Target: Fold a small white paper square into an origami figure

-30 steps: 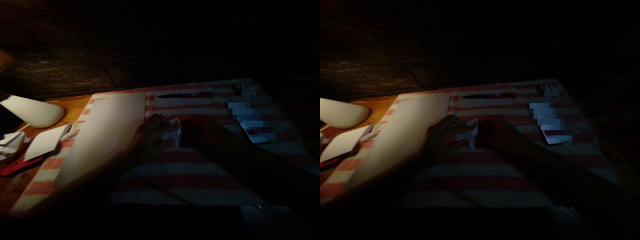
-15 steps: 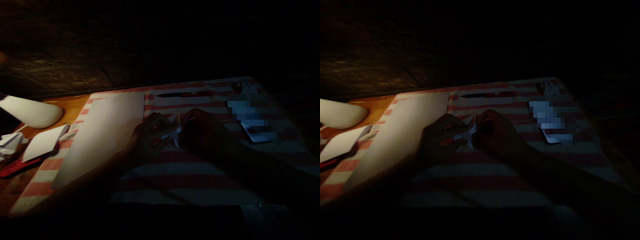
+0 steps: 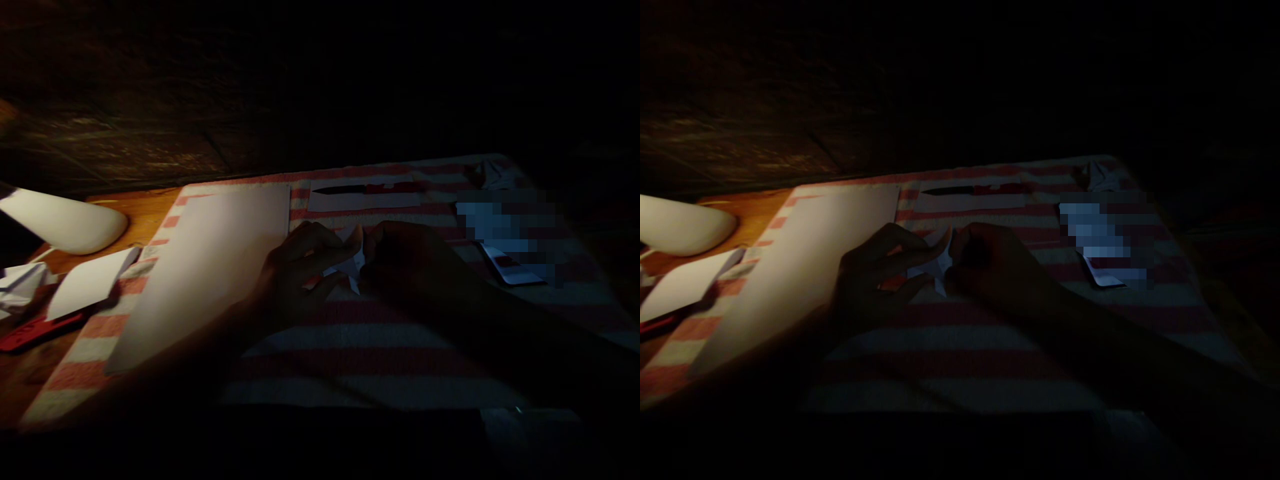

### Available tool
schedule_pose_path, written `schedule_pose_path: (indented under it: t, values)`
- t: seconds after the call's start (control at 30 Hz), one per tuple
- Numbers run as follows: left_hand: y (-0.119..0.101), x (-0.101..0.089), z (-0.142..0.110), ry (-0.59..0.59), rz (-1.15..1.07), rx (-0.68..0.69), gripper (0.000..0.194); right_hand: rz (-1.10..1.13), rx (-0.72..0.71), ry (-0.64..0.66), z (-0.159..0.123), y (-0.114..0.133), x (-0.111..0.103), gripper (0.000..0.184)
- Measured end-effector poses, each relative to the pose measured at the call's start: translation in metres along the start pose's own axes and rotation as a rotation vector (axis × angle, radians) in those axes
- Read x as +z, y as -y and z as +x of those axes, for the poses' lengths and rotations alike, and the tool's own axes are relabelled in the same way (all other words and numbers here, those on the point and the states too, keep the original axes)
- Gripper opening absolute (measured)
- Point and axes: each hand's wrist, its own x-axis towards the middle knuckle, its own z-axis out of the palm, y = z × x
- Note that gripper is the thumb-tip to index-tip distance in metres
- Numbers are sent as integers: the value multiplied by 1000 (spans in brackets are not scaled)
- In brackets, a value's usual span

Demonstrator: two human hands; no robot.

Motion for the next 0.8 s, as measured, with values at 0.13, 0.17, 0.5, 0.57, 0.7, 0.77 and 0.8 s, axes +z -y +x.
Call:
schedule_pose_path:
  t: [0.13,0.17,0.5,0.57,0.7,0.77,0.8]
  values:
    - [-2,-1,1,33,41,31,48,-73,-10,-29,-1,-2,1,24]
    - [-3,-1,1,39,53,39,48,-79,-23,-42,-1,-2,2,24]
    - [-6,-3,3,-22,125,9,46,-4,-32,-117,-6,4,11,20]
    - [-6,-2,3,-35,109,-6,46,13,-23,-152,-6,5,12,22]
    - [-7,-1,1,-23,-43,-58,42,-57,-42,-228,-3,5,8,28]
    - [-5,0,1,-43,-94,-106,37,-142,-70,-239,-2,5,5,32]
    - [-4,1,1,-75,-100,-148,35,-163,-83,-231,-1,5,4,35]
